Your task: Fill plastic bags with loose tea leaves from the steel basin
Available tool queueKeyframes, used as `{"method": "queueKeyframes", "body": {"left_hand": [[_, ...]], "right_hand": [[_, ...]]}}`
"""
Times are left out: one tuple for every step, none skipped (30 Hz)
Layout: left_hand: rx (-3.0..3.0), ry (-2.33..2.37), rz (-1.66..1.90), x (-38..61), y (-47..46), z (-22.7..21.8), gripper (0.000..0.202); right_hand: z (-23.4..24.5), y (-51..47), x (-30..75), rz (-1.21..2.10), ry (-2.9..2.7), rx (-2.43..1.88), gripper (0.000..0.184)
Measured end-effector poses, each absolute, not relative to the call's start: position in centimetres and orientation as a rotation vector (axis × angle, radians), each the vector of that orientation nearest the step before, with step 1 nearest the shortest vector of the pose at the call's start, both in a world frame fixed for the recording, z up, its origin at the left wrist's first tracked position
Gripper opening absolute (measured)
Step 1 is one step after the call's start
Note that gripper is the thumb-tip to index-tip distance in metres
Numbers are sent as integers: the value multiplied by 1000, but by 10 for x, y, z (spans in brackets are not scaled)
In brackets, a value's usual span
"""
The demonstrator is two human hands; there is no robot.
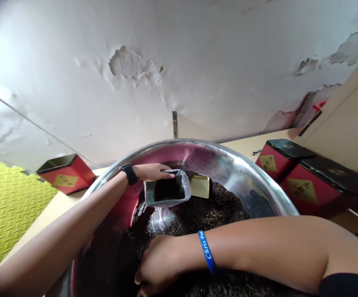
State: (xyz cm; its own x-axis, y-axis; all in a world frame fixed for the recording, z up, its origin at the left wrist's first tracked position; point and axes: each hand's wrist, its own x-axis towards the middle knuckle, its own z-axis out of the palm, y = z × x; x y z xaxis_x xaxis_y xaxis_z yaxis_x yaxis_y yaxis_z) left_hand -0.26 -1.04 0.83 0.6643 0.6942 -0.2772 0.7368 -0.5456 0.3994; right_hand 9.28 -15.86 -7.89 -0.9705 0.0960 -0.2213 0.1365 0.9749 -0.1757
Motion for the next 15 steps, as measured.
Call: {"method": "queueKeyframes", "body": {"left_hand": [[2395,1109,-118,-3,-10,8,61],[2396,1107,-119,-3,-10,8,61],[2396,1107,-121,-3,-9,8,61],[2396,1108,-123,-3,-9,8,62],[2395,1110,-128,-3,-9,8,62],[2395,1113,-133,-4,-9,7,63],[2396,1116,-134,-4,-9,7,63],[2398,1119,-132,-4,-9,7,63],[2404,1117,-123,-4,-9,7,62],[2413,1111,-111,-3,-9,7,62],[2422,1097,-101,-3,-9,6,60],[2428,1079,-91,-3,-9,6,58],[2436,1053,-84,-3,-9,6,55],[2448,1019,-81,-3,-9,6,50],[2458,996,-80,-2,-9,6,45]], "right_hand": [[-75,-158,93,-237,2949,171,28],[-72,-157,93,-202,2980,167,23],[-68,-156,93,-177,2997,169,19],[-64,-154,93,-168,3003,181,17],[-59,-153,92,-169,3007,210,18],[-53,-151,92,-174,3019,255,19],[-47,-149,92,-175,3043,316,22],[-39,-146,92,-167,3082,385,28],[-32,-141,93,-160,3132,454,35],[-24,-136,95,-149,3186,524,39],[-17,-129,97,-136,3235,598,41],[-11,-122,101,-118,3271,681,42],[-6,-113,105,-81,3291,774,42],[-4,-105,109,-27,3287,867,43],[-3,-96,113,44,3256,957,43]]}}
